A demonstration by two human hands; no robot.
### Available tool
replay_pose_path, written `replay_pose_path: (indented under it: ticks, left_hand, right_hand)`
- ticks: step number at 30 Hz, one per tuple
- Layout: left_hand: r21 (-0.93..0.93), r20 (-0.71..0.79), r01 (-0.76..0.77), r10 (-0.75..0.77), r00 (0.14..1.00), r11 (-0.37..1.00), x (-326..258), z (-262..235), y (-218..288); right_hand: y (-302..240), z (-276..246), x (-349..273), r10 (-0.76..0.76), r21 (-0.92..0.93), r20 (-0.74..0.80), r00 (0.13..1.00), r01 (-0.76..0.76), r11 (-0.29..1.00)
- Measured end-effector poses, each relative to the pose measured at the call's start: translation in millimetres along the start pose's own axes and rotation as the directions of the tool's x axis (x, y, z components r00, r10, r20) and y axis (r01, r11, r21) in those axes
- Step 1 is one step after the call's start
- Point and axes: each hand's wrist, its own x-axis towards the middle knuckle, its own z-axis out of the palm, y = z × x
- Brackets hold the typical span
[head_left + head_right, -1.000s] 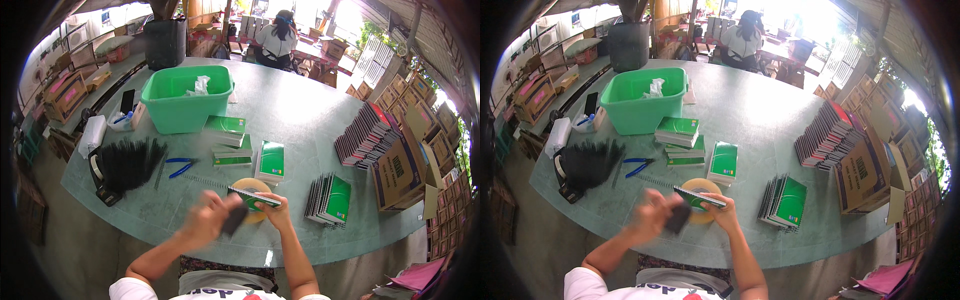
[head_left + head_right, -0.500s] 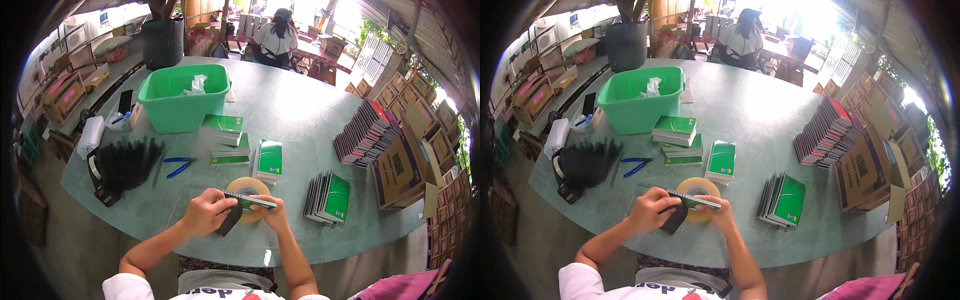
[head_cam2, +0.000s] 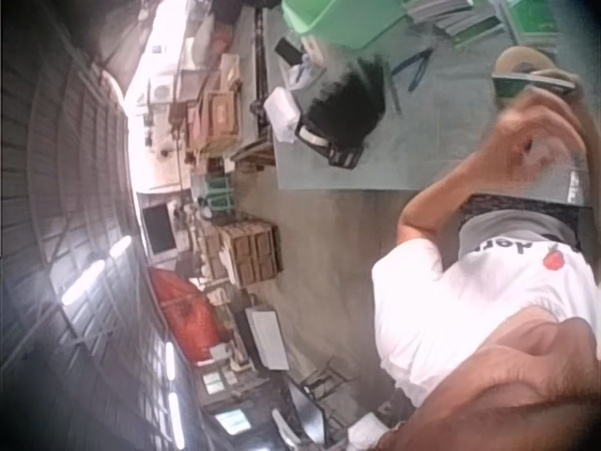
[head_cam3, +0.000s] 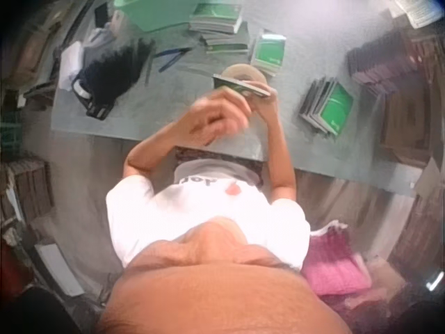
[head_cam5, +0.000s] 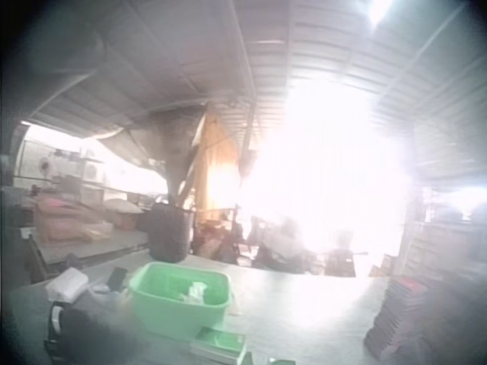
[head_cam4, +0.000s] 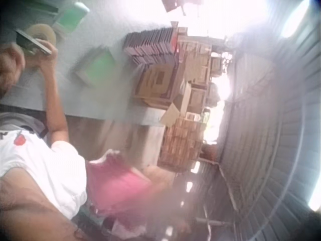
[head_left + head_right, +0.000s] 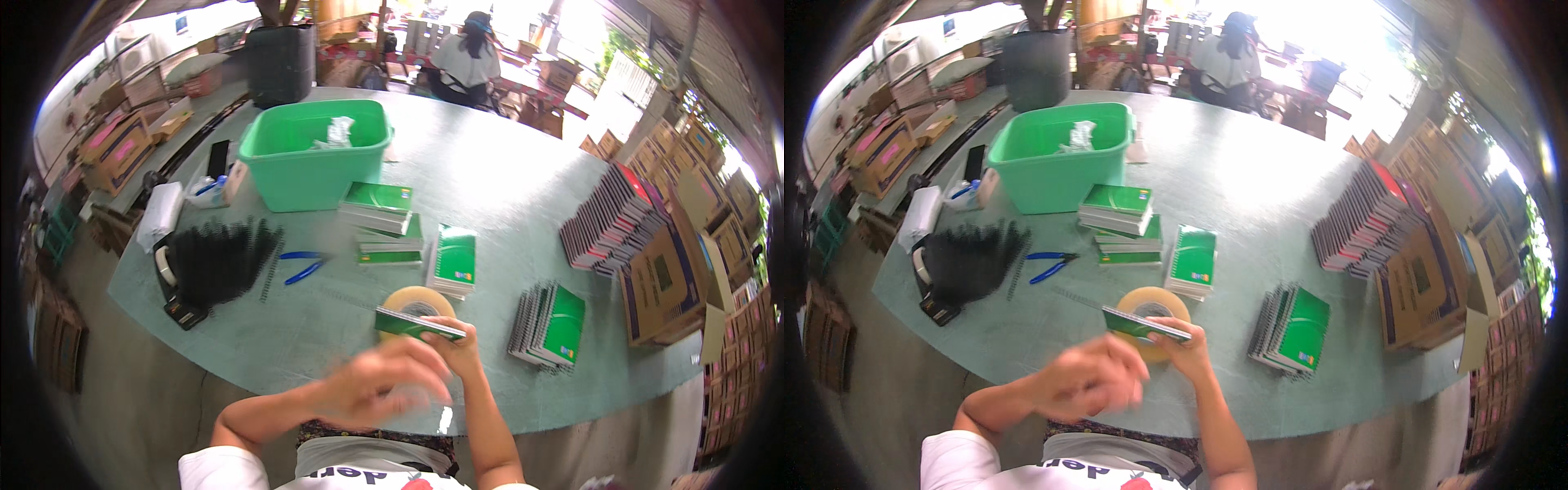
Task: The person assembles notebooks by manually threading spiral spines into stacks of paper and then securing them with tape.
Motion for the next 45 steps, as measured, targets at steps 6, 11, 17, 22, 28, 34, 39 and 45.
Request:
replay_pose_path:
  ticks: [6,11,17,22,28,34,39,45]
  left_hand:
    - [-0.993,0.069,0.026,0.389,0.919,0.113,7.9,63.0,55.6]
    - [-0.981,0.128,0.183,0.504,0.854,-0.061,5.3,82.2,38.7]
    - [-0.796,0.054,-0.3,0.555,0.83,0.526,14.9,68.3,48.7]
    - [-0.504,-0.236,-0.713,0.717,0.656,0.487,31.6,81.0,33.9]
    - [0.533,0.056,-0.344,0.373,0.926,0.773,19.3,26.9,15.5]
    - [0.803,-0.127,0.162,-0.101,0.987,0.574,-11.6,-39.9,-93.0]
    - [0.866,-0.123,0.126,-0.038,0.992,0.485,-12.8,-37.2,-92.6]
    - [0.839,-0.099,0.077,0.012,0.995,0.538,-9.6,-37.9,-91.8]
  right_hand:
    - [1.6,1.9,-2.5,-0.028,-0.024,-0.003,1.0,0.028,0.999]
    - [0.8,-1.9,0.4,-0.024,-0.027,0.024,0.999,0.024,0.999]
    - [-0.3,2.1,-5.0,0.017,-0.037,0.022,1.0,-0.016,0.999]
    - [4.6,-1.4,1.8,-0.017,-0.031,0.026,1.0,0.018,0.999]
    - [2.7,-2.6,0.0,-0.138,-0.253,0.087,0.987,0.156,0.955]
    - [-3.2,-0.7,0.9,0.004,0.005,0.077,0.997,-0.005,1.0]
    - [-4.9,-1.9,1.1,-0.014,-0.023,0.056,0.998,0.015,1.0]
    - [-5.8,0.5,-1.9,-0.099,0.043,0.035,0.994,0.098,0.994]
